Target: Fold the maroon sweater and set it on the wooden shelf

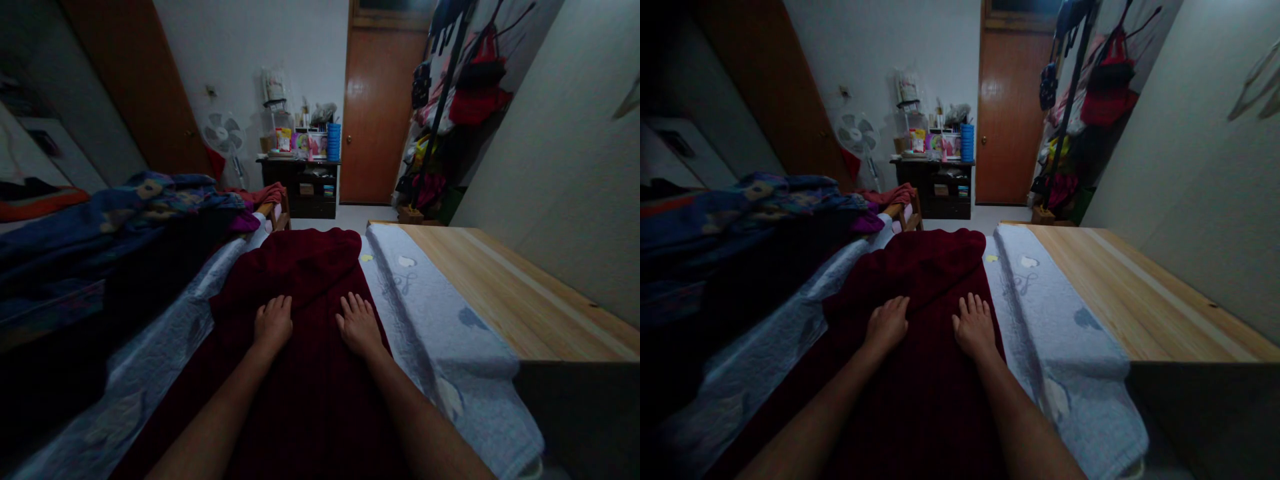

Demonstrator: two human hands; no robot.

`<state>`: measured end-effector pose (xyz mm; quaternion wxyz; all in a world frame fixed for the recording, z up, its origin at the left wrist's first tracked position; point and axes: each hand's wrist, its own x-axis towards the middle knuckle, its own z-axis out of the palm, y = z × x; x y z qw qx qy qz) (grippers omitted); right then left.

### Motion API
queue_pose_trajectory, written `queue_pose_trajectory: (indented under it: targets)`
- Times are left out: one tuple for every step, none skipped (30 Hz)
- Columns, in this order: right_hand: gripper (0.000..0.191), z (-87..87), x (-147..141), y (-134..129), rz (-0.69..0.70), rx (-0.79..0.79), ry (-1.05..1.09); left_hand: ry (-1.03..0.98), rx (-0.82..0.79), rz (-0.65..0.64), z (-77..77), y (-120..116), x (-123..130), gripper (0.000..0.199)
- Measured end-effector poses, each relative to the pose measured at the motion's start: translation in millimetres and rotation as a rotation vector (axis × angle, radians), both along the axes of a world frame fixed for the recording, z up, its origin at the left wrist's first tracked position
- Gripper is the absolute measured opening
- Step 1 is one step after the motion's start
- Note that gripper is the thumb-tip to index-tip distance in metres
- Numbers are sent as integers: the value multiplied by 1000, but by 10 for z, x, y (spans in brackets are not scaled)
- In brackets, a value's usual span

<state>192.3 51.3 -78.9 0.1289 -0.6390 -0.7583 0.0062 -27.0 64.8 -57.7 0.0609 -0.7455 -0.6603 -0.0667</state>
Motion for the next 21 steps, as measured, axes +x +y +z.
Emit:
queue_pose_trajectory:
  targets:
    - [55, 3, -2, 7, -3, -8, -4, 12, -11, 0, -6, 38, -22, 42]
    - [55, 5, -4, 13, -7, -15, -6, 21, -21, -3, -3, 78, -38, 39]
    - [56, 5, -6, 17, -9, -20, -6, 21, -33, -3, 11, 120, -51, 38]
    - [56, 4, -7, 20, -9, -22, -5, 7, -47, 5, 33, 165, -60, 38]
    - [56, 2, -8, 21, -11, -24, -4, -26, -61, 23, 62, 212, -68, 38]
    - [56, 0, -8, 21, -12, -25, -2, -81, -73, 49, 98, 258, -74, 36]
    - [56, -2, -8, 21, -12, -27, -1, -162, -77, 75, 137, 303, -79, 34]
    - [56, -3, -7, 21, -13, -28, 1, -273, -70, 89, 178, 345, -80, 32]
    - [56, -2, -7, 20, -13, -30, 3, -420, -57, 83, 217, 383, -78, 29]
    - [56, -1, -7, 20, -14, -33, 5, -601, -42, 60, 252, 415, -72, 27]
    - [56, 2, -8, 21, -13, -36, 8, -805, -35, 29, 281, 443, -60, 26]
    - [56, 5, -8, 22, -12, -41, 11, -1013, -35, 3, 301, 466, -44, 27]
    - [56, 7, -8, 25, -11, -44, 15, -1202, -43, -11, 311, 485, -25, 28]
    - [56, 9, -7, 28, -9, -47, 19, -1355, -56, -2, 311, 501, -5, 30]
    - [56, 10, -7, 31, -8, -49, 24, -1460, -70, 26, 303, 513, 12, 30]
    - [56, 9, -7, 35, -8, -51, 29, -1515, -87, 60, 288, 522, 27, 30]
    - [55, 6, -7, 37, -8, -50, 34, -1530, -102, 90, 268, 525, 36, 30]
    - [55, 3, -8, 38, -10, -48, 39, -1510, -115, 114, 249, 521, 40, 29]
    - [55, -1, -10, 35, -11, -46, 43, -1456, -131, 117, 234, 509, 40, 28]
    - [55, -4, -13, 30, -14, -43, 46, -1372, -150, 93, 228, 490, 38, 28]
    - [54, -5, -16, 23, -15, -41, 48, -1266, -174, 42, 234, 464, 35, 29]
